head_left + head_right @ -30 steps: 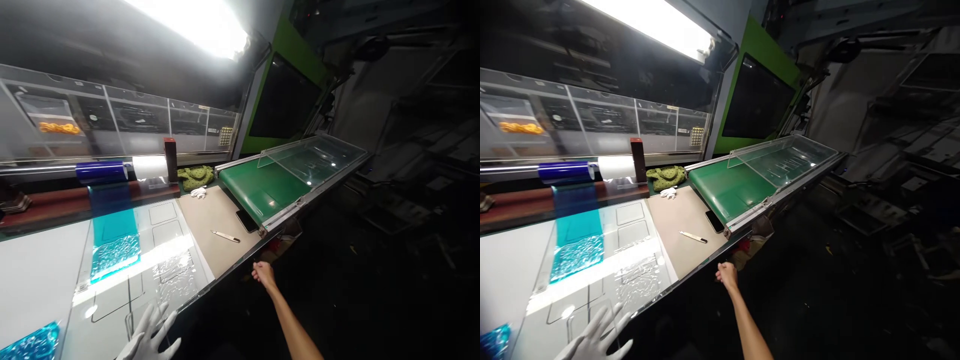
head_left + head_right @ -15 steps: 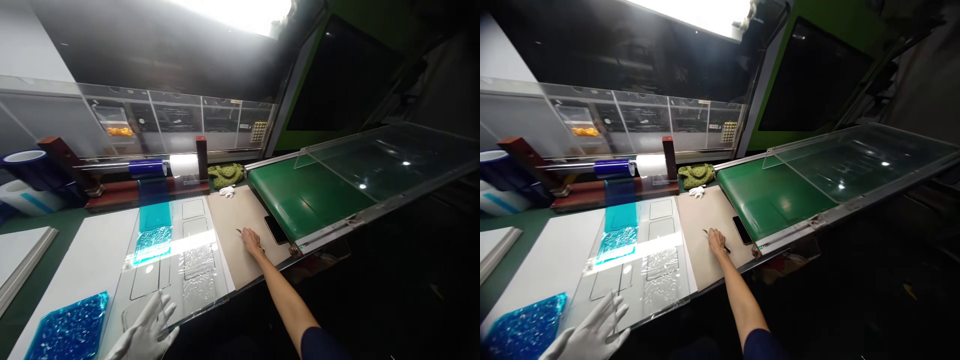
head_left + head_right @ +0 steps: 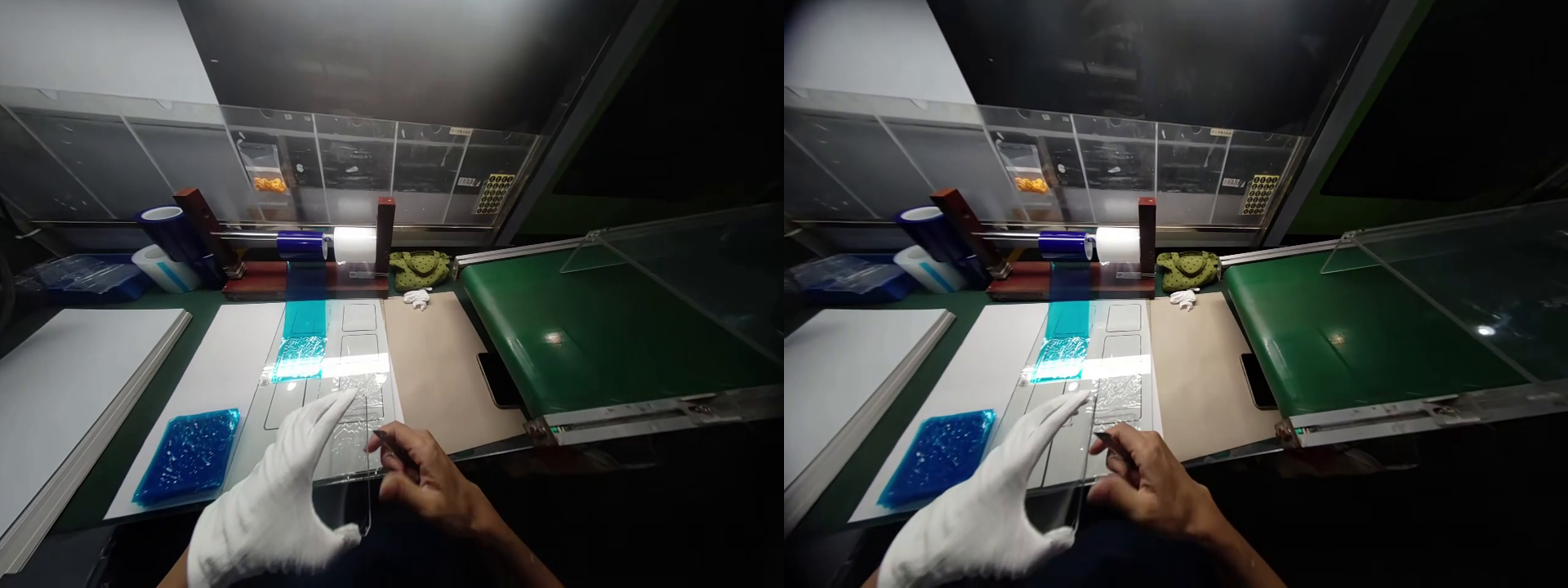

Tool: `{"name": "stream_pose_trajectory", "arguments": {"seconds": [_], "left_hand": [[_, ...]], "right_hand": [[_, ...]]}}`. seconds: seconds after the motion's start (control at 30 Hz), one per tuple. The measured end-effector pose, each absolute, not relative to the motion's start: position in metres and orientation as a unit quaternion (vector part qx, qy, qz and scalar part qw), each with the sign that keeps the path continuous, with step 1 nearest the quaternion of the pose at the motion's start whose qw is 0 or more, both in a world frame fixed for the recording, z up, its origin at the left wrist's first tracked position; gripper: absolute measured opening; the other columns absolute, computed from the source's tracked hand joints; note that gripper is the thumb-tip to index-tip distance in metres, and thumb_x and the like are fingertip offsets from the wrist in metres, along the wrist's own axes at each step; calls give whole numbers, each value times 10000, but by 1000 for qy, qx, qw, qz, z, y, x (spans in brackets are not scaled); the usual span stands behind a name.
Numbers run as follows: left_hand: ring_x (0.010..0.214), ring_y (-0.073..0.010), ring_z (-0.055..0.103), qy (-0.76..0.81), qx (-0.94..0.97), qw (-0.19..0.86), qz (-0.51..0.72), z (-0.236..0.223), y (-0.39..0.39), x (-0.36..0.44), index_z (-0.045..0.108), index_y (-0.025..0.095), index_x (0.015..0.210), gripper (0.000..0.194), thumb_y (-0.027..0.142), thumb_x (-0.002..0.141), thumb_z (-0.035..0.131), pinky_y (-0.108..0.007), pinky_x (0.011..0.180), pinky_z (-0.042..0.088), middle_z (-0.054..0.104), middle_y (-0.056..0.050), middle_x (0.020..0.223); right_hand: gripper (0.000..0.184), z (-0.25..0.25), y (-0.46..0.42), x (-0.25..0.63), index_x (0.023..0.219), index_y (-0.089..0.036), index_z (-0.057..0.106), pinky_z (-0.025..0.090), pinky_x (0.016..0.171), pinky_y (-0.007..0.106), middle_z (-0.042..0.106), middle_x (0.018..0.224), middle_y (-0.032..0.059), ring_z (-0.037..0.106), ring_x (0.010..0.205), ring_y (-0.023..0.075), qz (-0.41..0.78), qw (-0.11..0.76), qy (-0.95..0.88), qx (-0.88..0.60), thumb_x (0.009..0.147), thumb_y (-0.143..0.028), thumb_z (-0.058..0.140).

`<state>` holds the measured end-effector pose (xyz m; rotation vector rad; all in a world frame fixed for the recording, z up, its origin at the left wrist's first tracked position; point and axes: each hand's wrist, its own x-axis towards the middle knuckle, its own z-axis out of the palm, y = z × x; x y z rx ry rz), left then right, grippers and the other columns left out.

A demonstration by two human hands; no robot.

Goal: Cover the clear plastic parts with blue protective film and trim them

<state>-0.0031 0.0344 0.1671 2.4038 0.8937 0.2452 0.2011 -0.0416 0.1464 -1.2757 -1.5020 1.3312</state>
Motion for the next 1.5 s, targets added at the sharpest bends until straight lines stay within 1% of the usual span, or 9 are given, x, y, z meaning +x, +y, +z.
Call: {"name": "stream_pose_trajectory", "arguments": {"seconds": [0.1, 0.2, 0.4, 0.7, 1.0, 1.17, 1.3, 1.4, 1.5], "left_hand": [[1344, -318, 287, 342, 897, 274, 57, 176, 30, 0, 51, 259, 1459, 1056, 393, 614, 670, -463, 1045, 395, 252, -84, 1488], [1350, -290, 282, 348, 896, 272, 47, 179, 27, 0, 51, 275, 1455, 1063, 385, 602, 676, -429, 1062, 385, 247, -62, 1489], [1334, -269, 309, 349, 893, 278, 65, 177, 25, -2, 45, 311, 1442, 1101, 383, 564, 704, -416, 1063, 386, 254, -42, 1477], [1326, -313, 304, 307, 903, 293, 74, 178, 30, -2, 32, 287, 1445, 1139, 550, 565, 706, -447, 1051, 380, 257, -88, 1466], [1329, -318, 294, 270, 917, 284, 81, 188, 35, 4, 34, 287, 1447, 1159, 488, 544, 732, -442, 1050, 374, 272, -75, 1465], [1273, -348, 356, 306, 920, 227, 95, 180, 37, 5, 89, 225, 1448, 1109, 576, 574, 674, -473, 1006, 401, 330, -136, 1415], [1122, -370, 465, 405, 900, 114, 111, 163, 40, 8, 151, 183, 1438, 1092, 491, 532, 677, -525, 936, 403, 425, -170, 1308], [1081, -373, 484, 443, 889, 54, 101, 152, 43, 10, 191, 174, 1426, 1076, 510, 518, 662, -525, 898, 395, 430, -182, 1305], [1113, -408, 458, 483, 872, 9, 76, 146, 44, 13, 230, 131, 1411, 1070, 540, 516, 650, -542, 876, 379, 412, -226, 1320]], "right_hand": [[700, 141, -38, 196, 774, -197, 477, 289, 479, 195, 388, 656, -73, 317, 575, 68, 500, 370, -596, -507, 304, -561, 848], [782, 134, -34, 190, 684, -213, 371, 291, 463, 197, 411, 673, -66, 317, 581, 66, 492, 389, -598, -499, 177, -599, 824], [782, 131, -33, 186, 699, -216, 367, 287, 474, 213, 378, 668, -61, 320, 598, 78, 476, 373, -620, -501, 216, -682, 768], [737, 134, -34, 181, 631, -217, 286, 164, 435, 226, 284, 591, -81, 195, 543, 65, 471, 366, -622, -507, 341, -718, 743], [697, 136, -45, 179, 626, -211, 311, 214, 477, 234, 315, 586, -63, 236, 555, 82, 445, 366, -623, -530, 494, -863, 518], [609, 123, -44, 179, 643, -213, 334, 233, 471, 217, 319, 598, -73, 248, 533, 73, 411, 442, -610, -514, 553, -714, 668], [458, 85, -27, 216, 689, -223, 347, 255, 473, 212, 266, 590, -85, 253, 507, 78, 292, 551, -521, -583, 704, -586, 626], [235, 42, -6, 264, 765, -212, 428, 339, 524, 224, 359, 600, -66, 381, 526, 103, 238, 422, -495, -721, 824, -421, 519], [93, 9, 11, 299, 757, -187, 523, 407, 610, 279, 494, 664, -2, 501, 616, 154, 206, 322, -496, -780, 781, -277, 524]]}}
